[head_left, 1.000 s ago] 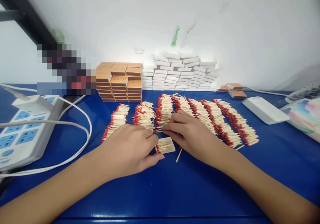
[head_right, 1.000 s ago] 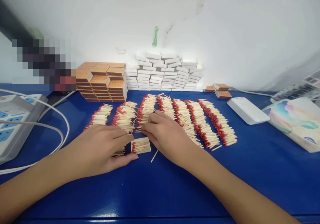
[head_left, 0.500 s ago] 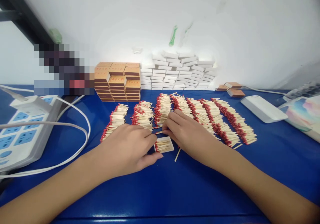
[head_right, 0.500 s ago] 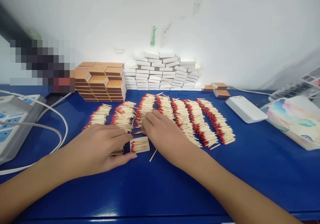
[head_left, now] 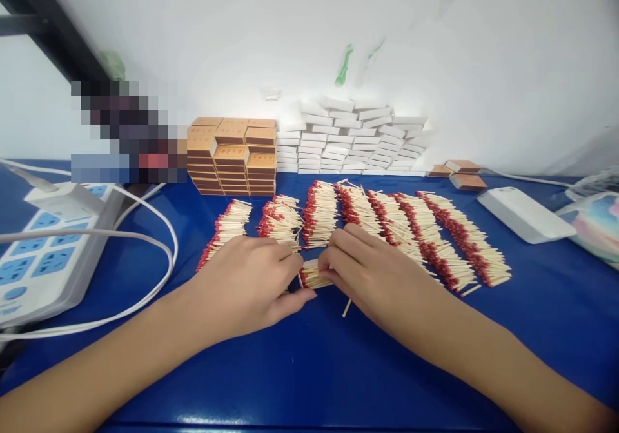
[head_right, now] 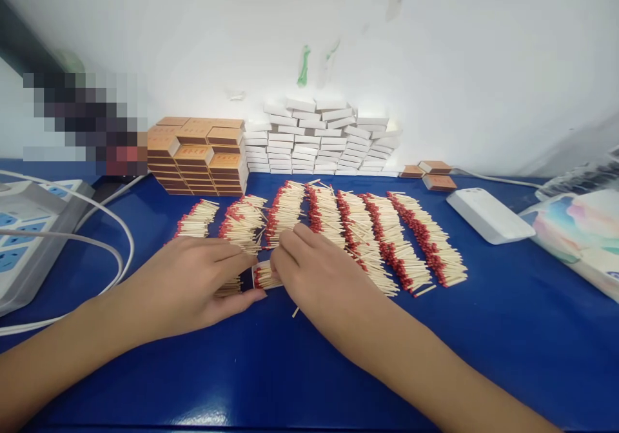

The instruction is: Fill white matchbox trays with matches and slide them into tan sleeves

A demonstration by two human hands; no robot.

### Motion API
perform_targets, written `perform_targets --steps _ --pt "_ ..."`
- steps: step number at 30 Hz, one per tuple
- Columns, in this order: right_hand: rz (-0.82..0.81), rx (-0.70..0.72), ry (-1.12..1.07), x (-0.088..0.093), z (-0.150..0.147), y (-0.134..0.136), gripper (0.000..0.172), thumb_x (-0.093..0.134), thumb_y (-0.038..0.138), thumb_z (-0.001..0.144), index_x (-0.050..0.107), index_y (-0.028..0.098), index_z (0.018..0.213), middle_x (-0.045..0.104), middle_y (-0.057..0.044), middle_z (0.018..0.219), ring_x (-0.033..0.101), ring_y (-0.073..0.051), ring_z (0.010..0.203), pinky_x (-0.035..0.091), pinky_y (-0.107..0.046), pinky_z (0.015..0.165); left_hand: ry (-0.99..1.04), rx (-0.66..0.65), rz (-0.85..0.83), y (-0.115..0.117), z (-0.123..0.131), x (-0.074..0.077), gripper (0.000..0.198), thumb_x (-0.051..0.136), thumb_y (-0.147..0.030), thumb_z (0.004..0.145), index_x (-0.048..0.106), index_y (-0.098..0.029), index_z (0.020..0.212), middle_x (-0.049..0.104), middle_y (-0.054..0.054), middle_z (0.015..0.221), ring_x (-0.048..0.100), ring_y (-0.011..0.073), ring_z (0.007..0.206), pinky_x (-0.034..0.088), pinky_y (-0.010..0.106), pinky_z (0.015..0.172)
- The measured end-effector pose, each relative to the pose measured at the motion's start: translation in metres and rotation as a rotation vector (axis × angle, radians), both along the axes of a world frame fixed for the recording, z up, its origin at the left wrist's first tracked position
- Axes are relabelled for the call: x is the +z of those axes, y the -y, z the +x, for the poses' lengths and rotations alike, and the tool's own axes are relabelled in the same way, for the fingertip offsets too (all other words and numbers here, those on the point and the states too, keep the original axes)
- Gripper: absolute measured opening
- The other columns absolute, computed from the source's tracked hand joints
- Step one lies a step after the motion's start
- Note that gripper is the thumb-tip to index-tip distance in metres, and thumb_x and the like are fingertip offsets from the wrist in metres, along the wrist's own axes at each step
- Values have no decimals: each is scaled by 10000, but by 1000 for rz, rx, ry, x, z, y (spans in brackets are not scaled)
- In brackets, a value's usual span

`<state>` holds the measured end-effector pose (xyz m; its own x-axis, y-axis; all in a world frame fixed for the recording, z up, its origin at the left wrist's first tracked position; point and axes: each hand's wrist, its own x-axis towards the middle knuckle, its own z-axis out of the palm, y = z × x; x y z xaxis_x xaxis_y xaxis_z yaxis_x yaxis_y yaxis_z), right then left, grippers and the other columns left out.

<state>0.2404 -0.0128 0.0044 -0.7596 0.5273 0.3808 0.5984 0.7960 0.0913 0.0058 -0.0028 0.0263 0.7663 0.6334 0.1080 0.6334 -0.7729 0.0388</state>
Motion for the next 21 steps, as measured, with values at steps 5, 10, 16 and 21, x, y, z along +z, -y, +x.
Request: perform_targets --steps 5,10,16,21 --pt "-173 -40 -115 2 3 0 193 561 102 1063 710 175 964 656 -70 907 597 -224 864 504 -349 745 2 -24 19 1 0 -1 284 727 -419 975 684 -186 820 722 4 770 718 222 684 447 352 565" --pt "-204 -144 -156 -5 8 -9 172 587 144 1069 753 183 1050 658 -67 923 607 -225 872 502 -350 740 -24 -34 -1 1 2 -1 275 705 -440 986 715 -186 881 748 13 799 734 233 706 481 364 584" --pt "-207 -133 -142 -12 8 -14 183 579 127 1065 748 183 1025 653 -70 917 617 -230 896 517 -353 768 -48 -40 14 3 3 -1 307 697 -463 988 717 -185 859 746 20 781 733 241 696 468 366 572" --pt "-210 -123 -176 -13 8 -15 187 564 147 1077 702 177 956 645 -67 916 616 -231 897 525 -353 771 -63 -39 8 2 4 -1 320 691 -476 991 719 -185 861 750 23 786 734 240 690 443 355 558"
